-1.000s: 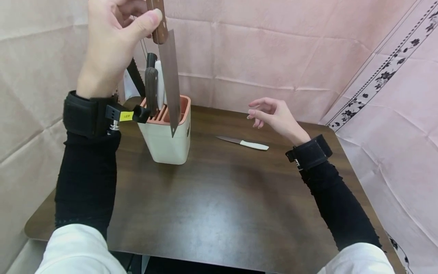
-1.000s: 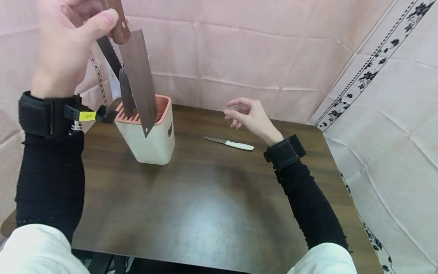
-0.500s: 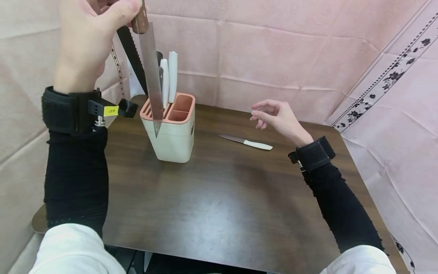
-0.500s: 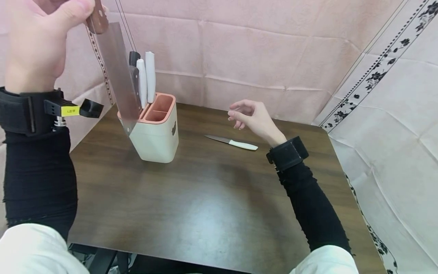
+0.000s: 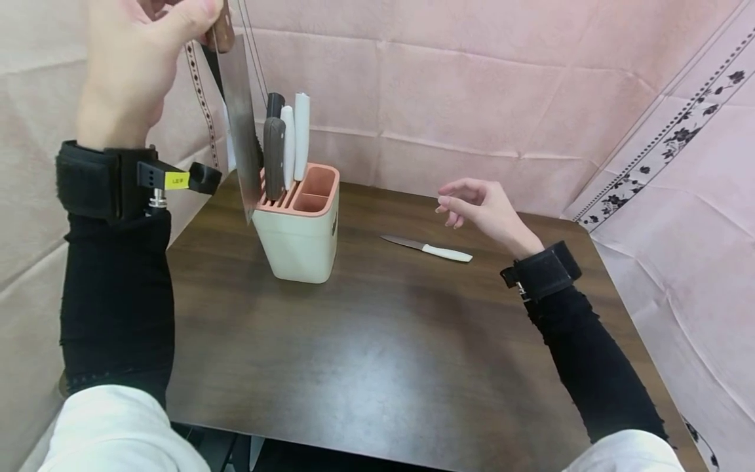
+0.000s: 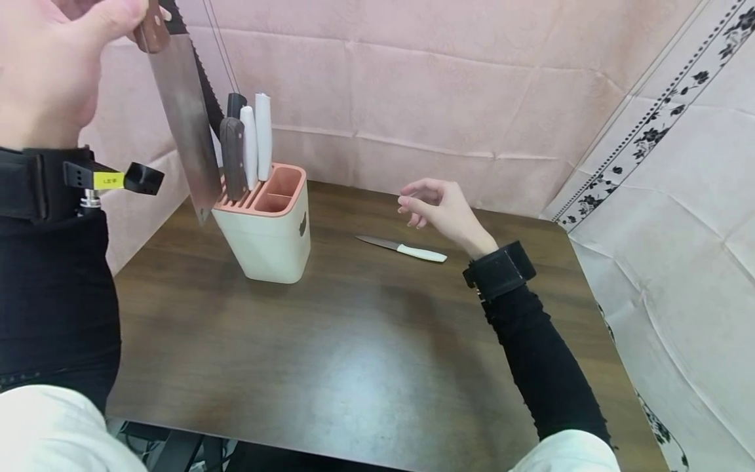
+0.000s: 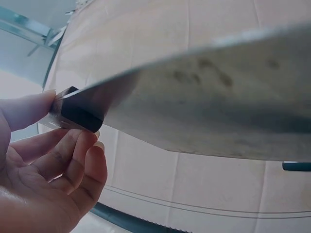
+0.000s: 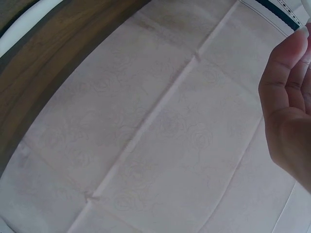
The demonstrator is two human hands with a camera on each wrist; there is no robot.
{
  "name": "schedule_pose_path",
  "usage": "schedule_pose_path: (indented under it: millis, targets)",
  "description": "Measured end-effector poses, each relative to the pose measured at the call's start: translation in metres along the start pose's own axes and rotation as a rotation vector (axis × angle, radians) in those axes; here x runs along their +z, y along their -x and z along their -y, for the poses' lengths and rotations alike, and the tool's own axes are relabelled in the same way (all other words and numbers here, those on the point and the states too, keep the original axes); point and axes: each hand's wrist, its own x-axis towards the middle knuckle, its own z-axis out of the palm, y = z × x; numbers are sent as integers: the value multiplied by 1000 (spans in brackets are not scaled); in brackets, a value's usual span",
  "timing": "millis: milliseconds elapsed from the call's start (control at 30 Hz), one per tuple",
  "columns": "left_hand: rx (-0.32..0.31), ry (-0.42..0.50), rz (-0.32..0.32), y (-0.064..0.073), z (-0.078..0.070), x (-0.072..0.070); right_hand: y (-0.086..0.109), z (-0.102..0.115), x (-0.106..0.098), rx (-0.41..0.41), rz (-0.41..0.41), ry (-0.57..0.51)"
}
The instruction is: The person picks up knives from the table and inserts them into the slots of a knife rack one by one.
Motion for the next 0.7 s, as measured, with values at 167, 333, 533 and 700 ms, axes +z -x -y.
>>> schedule_pose_path:
  millis: [167,333,533,700]
  targets:
    - [-32,-97,35,-5,9,-5,2,-1,-1,6,-1,8]
    - [-41,-136,58,-9,20,-7,5,-2,-2,19,-2,2]
    - [-150,-280,42,-15,28,-7,9,-8,-5,22,-1,-26]
    - [-164,-288,56,-18,39,-7,12,-14,-8,17,-2,-29]
